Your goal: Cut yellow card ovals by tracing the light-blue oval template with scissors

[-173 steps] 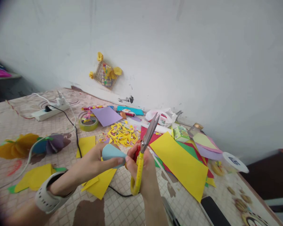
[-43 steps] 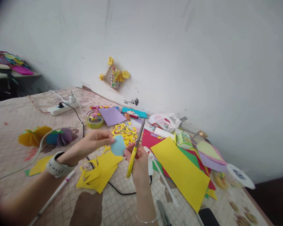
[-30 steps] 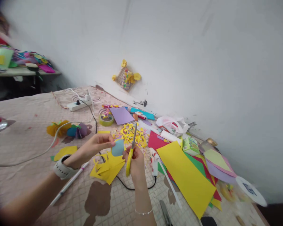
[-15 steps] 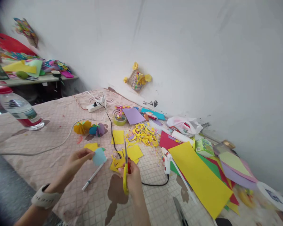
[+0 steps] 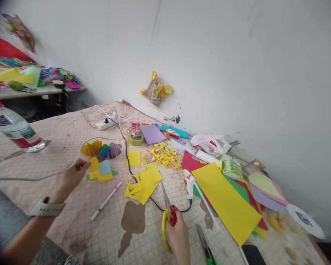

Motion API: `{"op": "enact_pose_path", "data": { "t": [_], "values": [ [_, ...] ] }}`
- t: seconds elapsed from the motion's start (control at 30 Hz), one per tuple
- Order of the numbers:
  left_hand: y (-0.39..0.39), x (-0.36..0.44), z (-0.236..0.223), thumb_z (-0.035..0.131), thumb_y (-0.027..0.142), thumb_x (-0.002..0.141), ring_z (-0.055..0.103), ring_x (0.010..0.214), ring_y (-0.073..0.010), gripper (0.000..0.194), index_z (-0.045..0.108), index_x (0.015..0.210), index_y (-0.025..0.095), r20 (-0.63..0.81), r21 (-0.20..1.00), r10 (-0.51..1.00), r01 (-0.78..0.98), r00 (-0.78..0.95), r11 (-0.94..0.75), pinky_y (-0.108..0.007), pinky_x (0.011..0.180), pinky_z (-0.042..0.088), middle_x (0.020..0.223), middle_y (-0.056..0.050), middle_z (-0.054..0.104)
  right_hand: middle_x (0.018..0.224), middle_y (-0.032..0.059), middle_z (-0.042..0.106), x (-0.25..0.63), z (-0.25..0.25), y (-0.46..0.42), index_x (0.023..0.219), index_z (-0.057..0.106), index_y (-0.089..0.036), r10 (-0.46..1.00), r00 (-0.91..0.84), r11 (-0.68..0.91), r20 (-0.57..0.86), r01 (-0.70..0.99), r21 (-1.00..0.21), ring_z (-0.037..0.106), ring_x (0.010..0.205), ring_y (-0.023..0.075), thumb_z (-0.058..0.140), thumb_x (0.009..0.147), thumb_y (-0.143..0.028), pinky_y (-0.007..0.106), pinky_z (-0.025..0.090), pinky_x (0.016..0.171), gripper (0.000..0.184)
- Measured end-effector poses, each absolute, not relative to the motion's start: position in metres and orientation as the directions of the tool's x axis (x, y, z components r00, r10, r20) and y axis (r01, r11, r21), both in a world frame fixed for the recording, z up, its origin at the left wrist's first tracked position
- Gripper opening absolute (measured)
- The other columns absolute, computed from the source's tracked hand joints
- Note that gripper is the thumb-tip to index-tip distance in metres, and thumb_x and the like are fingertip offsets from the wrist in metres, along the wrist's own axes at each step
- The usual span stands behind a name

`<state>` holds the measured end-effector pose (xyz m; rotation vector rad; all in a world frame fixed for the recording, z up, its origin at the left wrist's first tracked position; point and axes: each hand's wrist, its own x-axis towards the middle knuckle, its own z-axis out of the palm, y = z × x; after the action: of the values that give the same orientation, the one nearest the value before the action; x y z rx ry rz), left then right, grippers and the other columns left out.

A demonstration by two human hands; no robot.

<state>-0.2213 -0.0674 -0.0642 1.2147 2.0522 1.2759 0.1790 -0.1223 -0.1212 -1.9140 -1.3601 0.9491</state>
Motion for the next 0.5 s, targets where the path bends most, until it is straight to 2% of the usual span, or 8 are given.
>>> {"op": "enact_pose_path", "data": {
  "t": [0.1,0.17,0.23,0.33,0.43,0.5],
  "values": [
    [-0.083,-0.214,-0.063,0.054,0.042,0.077,0.042,0.058,-0.0167,0.021,0.055,0.073,0.022,0.114,0.849,0.824,0.486,-0.555,0.209,-0.025,0.051,0.026,0.06,0.002,0.048,0.089,0.0098,0.078,0.179,-0.128,-0.123,0.099,0.068,-0.021,0.957,0.238,-0.27,-0.164,0.535,-0.801,0.074,0.084,0.0308,0.062,0.072,-0.043,0.035,0.057,0.07,0.035],
    [-0.092,-0.197,-0.066,0.051,0.048,0.078,0.048,0.058,-0.0173,0.029,0.057,0.071,0.02,0.086,0.851,0.896,0.499,-0.436,0.161,-0.025,0.051,0.032,0.061,0.0,0.054,0.091,0.011,0.078,0.178,-0.131,-0.122,0.1,0.068,-0.019,0.959,0.251,-0.25,-0.129,0.544,-0.801,0.074,0.085,0.0304,0.059,0.073,-0.043,0.034,0.057,0.069,0.037],
    [-0.1,-0.173,-0.075,0.05,0.052,0.077,0.051,0.053,-0.0167,0.037,0.059,0.063,0.019,0.026,0.854,0.973,0.512,-0.227,0.096,-0.025,0.049,0.037,0.057,-0.001,0.057,0.089,0.0121,0.077,0.178,-0.132,-0.121,0.103,0.067,-0.016,0.96,0.259,-0.238,-0.105,0.562,-0.792,0.073,0.083,0.0301,0.056,0.076,-0.045,0.034,0.057,0.069,0.042],
    [-0.104,-0.136,-0.088,0.056,0.045,0.077,0.051,0.049,-0.015,0.038,0.053,0.05,0.019,-0.033,0.816,0.999,0.577,0.017,0.017,-0.024,0.047,0.037,0.049,0.0,0.054,0.083,0.0125,0.075,0.18,-0.13,-0.12,0.111,0.064,-0.012,0.964,0.252,-0.224,-0.082,0.608,-0.762,0.073,0.078,0.0297,0.05,0.081,-0.048,0.036,0.056,0.071,0.049],
    [-0.097,-0.112,-0.089,0.053,0.036,0.083,0.051,0.051,-0.0155,0.032,0.054,0.057,0.018,-0.029,0.728,0.996,0.685,0.082,-0.035,-0.027,0.05,0.037,0.053,-0.001,0.057,0.091,0.0149,0.076,0.185,-0.122,-0.117,0.104,0.068,-0.013,0.977,0.206,-0.188,-0.061,0.676,-0.713,0.072,0.089,0.0299,0.044,0.085,-0.042,0.037,0.054,0.081,0.042],
    [-0.084,-0.101,-0.08,0.051,0.033,0.087,0.055,0.06,-0.0186,0.029,0.057,0.064,0.017,0.009,0.652,0.994,0.753,0.109,-0.088,-0.032,0.06,0.042,0.063,-0.005,0.063,0.095,0.0136,0.077,0.19,-0.116,-0.112,0.094,0.072,-0.018,0.985,0.162,-0.16,-0.06,0.726,-0.669,0.071,0.092,0.0285,0.041,0.087,-0.034,0.036,0.052,0.083,0.036]
  ]
}}
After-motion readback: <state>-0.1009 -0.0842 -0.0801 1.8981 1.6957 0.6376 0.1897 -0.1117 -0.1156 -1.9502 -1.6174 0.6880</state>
